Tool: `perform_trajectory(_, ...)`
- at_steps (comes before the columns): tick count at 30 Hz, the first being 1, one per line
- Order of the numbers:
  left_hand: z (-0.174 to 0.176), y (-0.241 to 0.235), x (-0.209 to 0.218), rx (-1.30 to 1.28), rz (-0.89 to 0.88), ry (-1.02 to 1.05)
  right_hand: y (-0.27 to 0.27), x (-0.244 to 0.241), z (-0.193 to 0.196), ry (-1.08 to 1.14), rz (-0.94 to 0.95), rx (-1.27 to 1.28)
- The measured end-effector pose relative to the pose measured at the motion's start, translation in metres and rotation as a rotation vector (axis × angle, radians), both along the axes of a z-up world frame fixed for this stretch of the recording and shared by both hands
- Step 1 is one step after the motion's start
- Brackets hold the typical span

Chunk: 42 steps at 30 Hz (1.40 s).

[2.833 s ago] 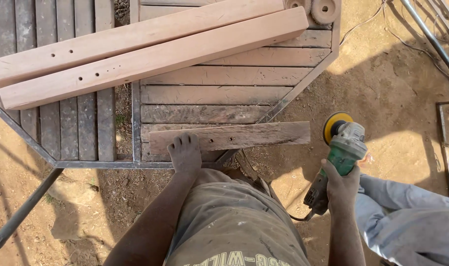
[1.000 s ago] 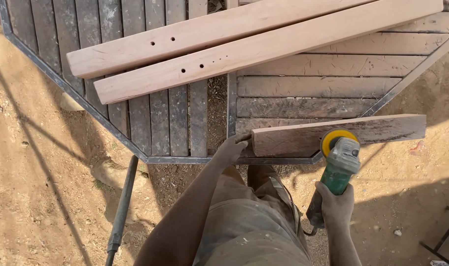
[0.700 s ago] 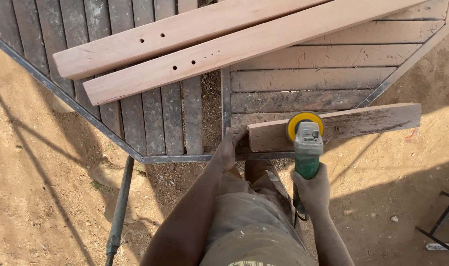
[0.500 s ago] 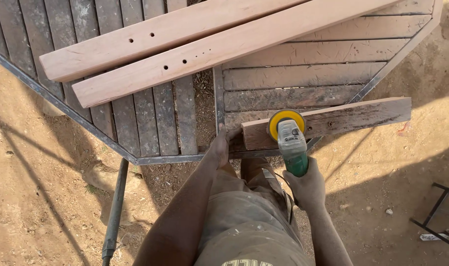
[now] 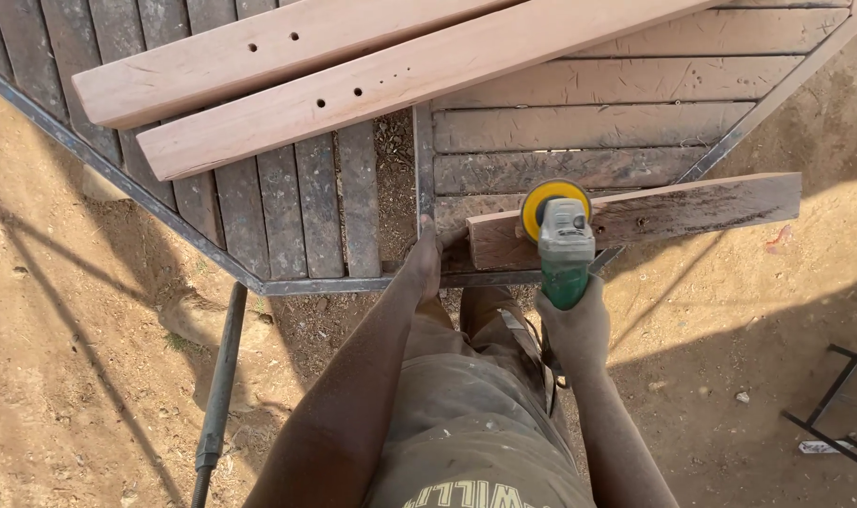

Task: Sanding a wooden plank using a handheld power sander on a metal table

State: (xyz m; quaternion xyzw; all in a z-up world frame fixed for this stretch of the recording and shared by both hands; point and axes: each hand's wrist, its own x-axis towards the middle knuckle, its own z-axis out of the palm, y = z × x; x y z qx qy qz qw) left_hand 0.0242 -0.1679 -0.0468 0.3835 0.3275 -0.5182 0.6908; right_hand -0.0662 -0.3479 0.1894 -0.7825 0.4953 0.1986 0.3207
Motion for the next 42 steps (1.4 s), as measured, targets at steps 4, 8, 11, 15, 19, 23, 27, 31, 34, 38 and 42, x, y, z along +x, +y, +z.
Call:
perform_trajectory(4,-0.005,0.002,0.002,-0.035,0.033,0.015,0.021,0.012,0.013,-0.001,0.114,0.056)
perform_trajectory(8,0.043,0.000,0.013,-0.019,0.049,0.067,0.021,0.016,0.024,0.000,0.150,0.047)
perform_trajectory(11,0.056,0.001,0.017,-0.007,0.025,0.078,0.018,0.009,0.016,-0.001,0.072,0.016)
perform_trajectory(15,0.088,0.001,0.025,0.003,-0.043,0.048,0.022,0.000,0.004,0.006,0.099,0.008)
perform_trajectory(19,0.101,-0.001,0.026,0.032,-0.028,0.048,0.031,0.002,0.012,0.038,0.167,0.042)
perform_trajectory(23,0.072,-0.001,0.021,0.022,0.005,0.071,0.029,-0.006,0.012,0.054,0.155,0.031)
perform_trajectory(27,0.091,-0.001,0.023,0.034,-0.022,0.042,0.030,-0.018,0.008,0.044,0.087,0.029)
perform_trajectory(31,0.105,0.000,0.026,0.059,-0.053,0.029,0.033,-0.015,0.014,0.039,0.141,0.076)
perform_trajectory(34,0.085,0.002,0.021,0.059,-0.090,0.006,0.034,-0.024,0.009,0.038,0.120,0.066)
perform_trajectory(38,0.067,0.003,0.025,0.055,-0.110,-0.024,0.031,-0.027,0.004,0.035,0.077,0.051)
perform_trajectory(42,0.109,0.000,0.030,0.084,-0.130,0.005,0.038,-0.023,0.013,0.081,0.142,0.063)
